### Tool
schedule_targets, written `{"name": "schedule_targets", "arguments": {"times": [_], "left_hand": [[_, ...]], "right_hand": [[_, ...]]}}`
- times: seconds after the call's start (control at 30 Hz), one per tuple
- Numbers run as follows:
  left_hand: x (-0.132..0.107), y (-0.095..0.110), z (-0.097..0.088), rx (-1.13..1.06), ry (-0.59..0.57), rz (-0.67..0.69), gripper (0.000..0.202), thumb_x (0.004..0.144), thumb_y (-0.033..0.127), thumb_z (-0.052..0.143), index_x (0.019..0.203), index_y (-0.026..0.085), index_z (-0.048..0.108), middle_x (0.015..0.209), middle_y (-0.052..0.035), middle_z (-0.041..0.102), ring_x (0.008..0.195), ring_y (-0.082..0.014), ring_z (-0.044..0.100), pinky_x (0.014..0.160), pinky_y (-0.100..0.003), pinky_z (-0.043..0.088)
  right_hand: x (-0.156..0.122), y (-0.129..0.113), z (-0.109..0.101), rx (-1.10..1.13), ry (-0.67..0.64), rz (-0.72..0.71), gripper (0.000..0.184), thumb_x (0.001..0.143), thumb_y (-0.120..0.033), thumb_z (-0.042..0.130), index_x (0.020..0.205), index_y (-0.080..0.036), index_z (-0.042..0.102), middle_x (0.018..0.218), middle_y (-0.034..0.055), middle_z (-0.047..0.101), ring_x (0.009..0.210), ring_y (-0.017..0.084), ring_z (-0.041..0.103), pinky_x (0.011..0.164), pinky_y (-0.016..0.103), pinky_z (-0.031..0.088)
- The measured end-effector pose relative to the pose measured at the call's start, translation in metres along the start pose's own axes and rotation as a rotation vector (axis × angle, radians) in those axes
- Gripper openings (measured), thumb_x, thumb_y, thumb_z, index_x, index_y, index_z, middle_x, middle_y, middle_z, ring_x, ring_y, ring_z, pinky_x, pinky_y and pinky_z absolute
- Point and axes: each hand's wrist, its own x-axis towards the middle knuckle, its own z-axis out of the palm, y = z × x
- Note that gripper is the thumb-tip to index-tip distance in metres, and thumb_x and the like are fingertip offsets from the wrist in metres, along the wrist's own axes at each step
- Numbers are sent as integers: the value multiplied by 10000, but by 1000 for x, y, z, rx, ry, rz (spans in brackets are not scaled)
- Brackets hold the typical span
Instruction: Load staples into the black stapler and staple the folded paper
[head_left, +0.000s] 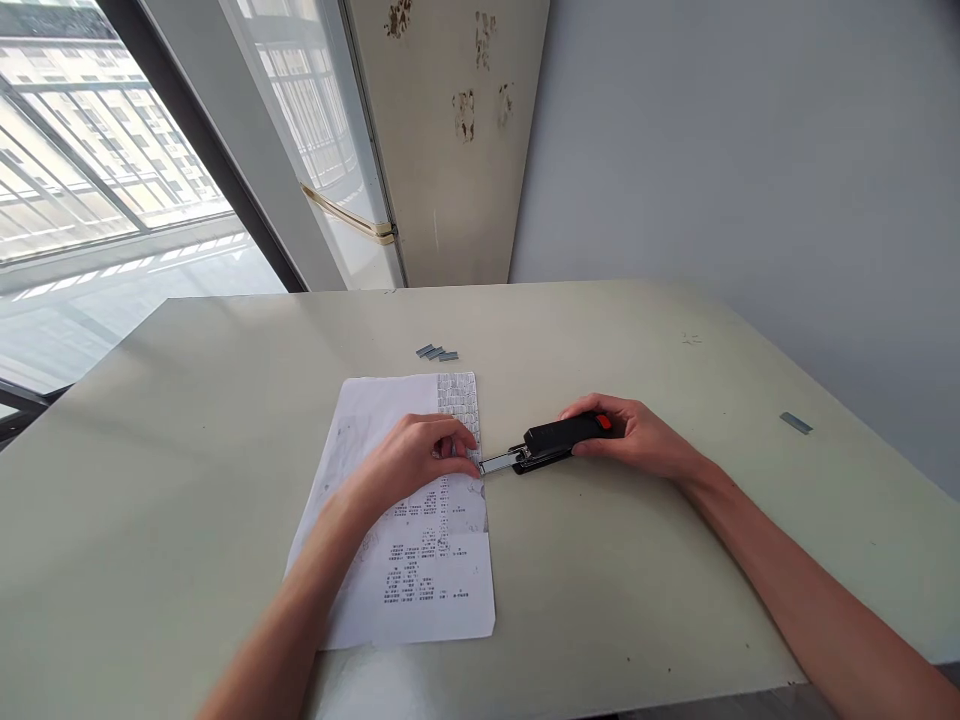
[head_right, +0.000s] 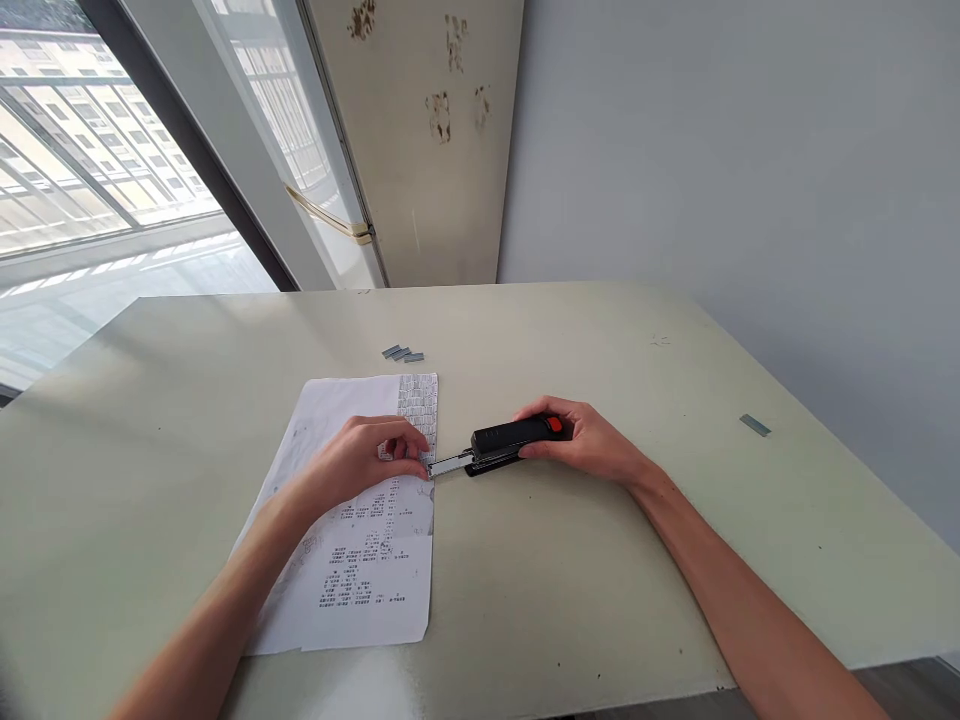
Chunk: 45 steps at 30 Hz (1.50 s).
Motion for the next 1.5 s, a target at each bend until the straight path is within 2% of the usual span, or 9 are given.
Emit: {"name": "schedule_targets", "arguments": {"times": [0.2, 0.53, 0.87, 1.1, 1.17, 1.27, 1.33, 1.43, 1.5], "left_hand": [[-1, 4, 1, 2, 19, 39, 237, 834, 479, 824, 853, 252, 761, 788, 31, 689, 724, -144, 611, 658, -254, 479], [0, 7, 15, 31, 45, 156, 310, 934, 508, 718, 815, 223, 692, 769, 25, 628, 681, -132, 557, 639, -259, 436], [3, 14, 24, 27, 51, 168, 341, 992, 509, 637, 823, 214, 666, 747, 16, 603, 705, -151, 554, 671, -269, 417], [4, 13, 24, 36, 50, 159, 336, 975, 521, 663, 838, 215, 681, 754, 19, 604, 695, -143, 549, 646, -266, 411], [4, 14, 20, 65, 34, 152, 311, 959, 530, 685, 909, 223, 693, 797, 19, 619, 713, -146, 567, 659, -268, 426], [-5, 19, 14, 161, 44, 128, 307, 953, 521, 699, 1067, 236, 673, 930, -3, 655, 831, -182, 618, 752, -304, 480], [-20, 24, 10, 231, 82, 121, 300, 987, 501, 656, 1128, 237, 654, 1061, -41, 672, 970, -227, 631, 851, -360, 510], [-56, 32, 8, 267, 90, 108, 312, 1037, 471, 579, 1261, 260, 632, 1320, -89, 642, 1222, -285, 589, 1005, -451, 515], [-87, 36, 10, 297, 45, 131, 467, 1007, 523, 613, 1422, 316, 558, 1533, -85, 537, 1435, -325, 463, 1135, -517, 455]], "right_hand": [[-1, -4, 4, 12, -18, -3, 352, 782, -479, 856, 1055, -297, 732, 1131, 31, 732, 989, 255, 644, 871, 387, 516], [-5, -10, 20, 60, -55, -30, 311, 814, -436, 839, 1051, -290, 701, 1151, 32, 723, 986, 237, 644, 877, 383, 514], [-3, -13, 35, 64, -47, -95, 304, 815, -461, 823, 1001, -276, 668, 1240, 64, 690, 1050, 264, 653, 934, 424, 524], [-1, -11, 34, 58, -29, -81, 321, 799, -471, 846, 1009, -283, 693, 1205, 48, 704, 1026, 252, 651, 903, 392, 519], [0, -10, 32, 51, -20, -72, 340, 786, -480, 855, 1017, -284, 702, 1201, 47, 709, 1019, 252, 653, 901, 392, 520], [0, -9, 30, 41, -9, -75, 359, 770, -499, 860, 1015, -281, 712, 1192, 45, 719, 1009, 256, 658, 891, 394, 527], [0, -8, 29, 26, -2, -76, 367, 766, -508, 860, 1013, -278, 715, 1184, 50, 722, 1003, 259, 657, 874, 396, 532], [-1, -8, 28, 18, 0, -76, 379, 761, -523, 857, 1006, -273, 712, 1177, 58, 720, 993, 264, 655, 863, 404, 537], [-1, -9, 28, 29, -9, -76, 378, 762, -523, 854, 1006, -274, 707, 1177, 56, 718, 987, 261, 655, 862, 405, 538]]}}
